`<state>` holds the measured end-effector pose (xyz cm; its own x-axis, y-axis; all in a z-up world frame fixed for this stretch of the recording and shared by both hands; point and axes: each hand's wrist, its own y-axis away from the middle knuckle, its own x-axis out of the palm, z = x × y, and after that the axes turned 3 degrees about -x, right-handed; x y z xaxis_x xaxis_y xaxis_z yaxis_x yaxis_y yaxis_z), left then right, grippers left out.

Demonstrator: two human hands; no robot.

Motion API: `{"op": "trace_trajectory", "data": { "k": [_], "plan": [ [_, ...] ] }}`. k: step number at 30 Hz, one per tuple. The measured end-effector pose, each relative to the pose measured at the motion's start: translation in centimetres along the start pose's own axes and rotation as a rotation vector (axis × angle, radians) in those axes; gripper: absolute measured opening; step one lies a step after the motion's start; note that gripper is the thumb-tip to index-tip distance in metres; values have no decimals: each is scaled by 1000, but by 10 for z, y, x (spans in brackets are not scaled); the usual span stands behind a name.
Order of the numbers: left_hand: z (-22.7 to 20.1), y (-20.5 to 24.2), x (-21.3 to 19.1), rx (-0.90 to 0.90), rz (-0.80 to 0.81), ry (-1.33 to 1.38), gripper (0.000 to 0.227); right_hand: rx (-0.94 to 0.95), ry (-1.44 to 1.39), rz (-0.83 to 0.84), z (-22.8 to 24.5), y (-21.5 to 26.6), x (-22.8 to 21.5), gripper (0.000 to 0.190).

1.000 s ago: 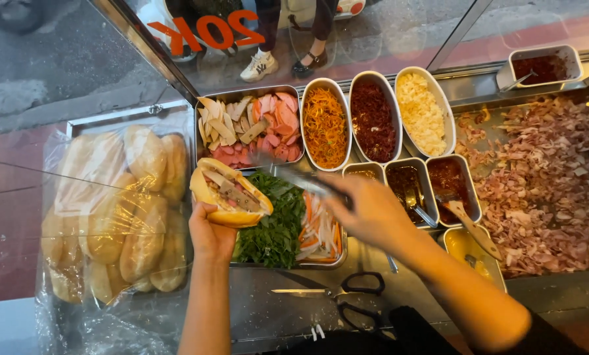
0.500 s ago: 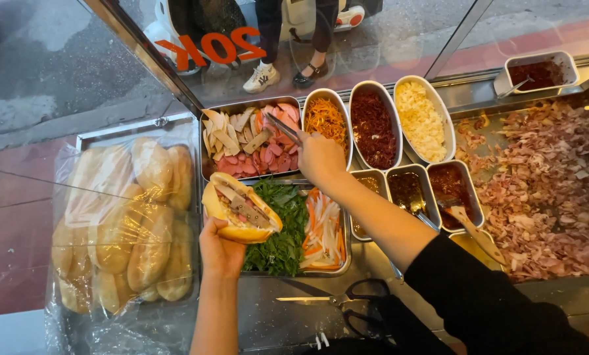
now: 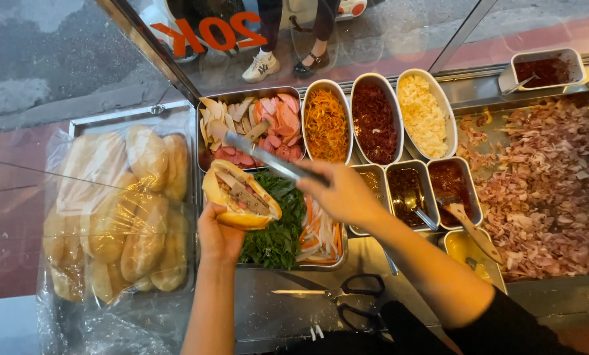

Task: The person cuts a bread roll open with scissors, then uses tongs to add sauces, sliced meats, shredded vegetables, and fresh greens into the roll. The sandwich is assembled at a street food stall with a vertical rotisserie and multiple ingredient trays.

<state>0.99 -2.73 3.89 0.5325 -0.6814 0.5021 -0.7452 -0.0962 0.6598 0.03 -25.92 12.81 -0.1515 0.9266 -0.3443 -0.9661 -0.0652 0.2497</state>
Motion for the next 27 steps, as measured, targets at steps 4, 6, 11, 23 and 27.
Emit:
{"op": "trace_trajectory", "data": {
  "k": [4, 6, 11, 23, 27],
  "plan": [
    [-4, -1, 6, 23, -8, 23, 81, -18, 124, 145, -23, 31, 9, 44],
    [0, -9, -1, 25, -6, 20, 80, -20, 178, 200, -35, 40, 12, 45],
    [7, -16, -8, 79, 35, 2, 99, -179, 333, 84, -58, 50, 17, 51],
    [14, -19, -24, 140, 107, -111, 107, -37, 339, -76, -60, 20, -6, 45],
    [22, -18, -20, 169, 147, -95, 103, 118, 633, -160, -123, -20, -33, 54]
  ]
}}
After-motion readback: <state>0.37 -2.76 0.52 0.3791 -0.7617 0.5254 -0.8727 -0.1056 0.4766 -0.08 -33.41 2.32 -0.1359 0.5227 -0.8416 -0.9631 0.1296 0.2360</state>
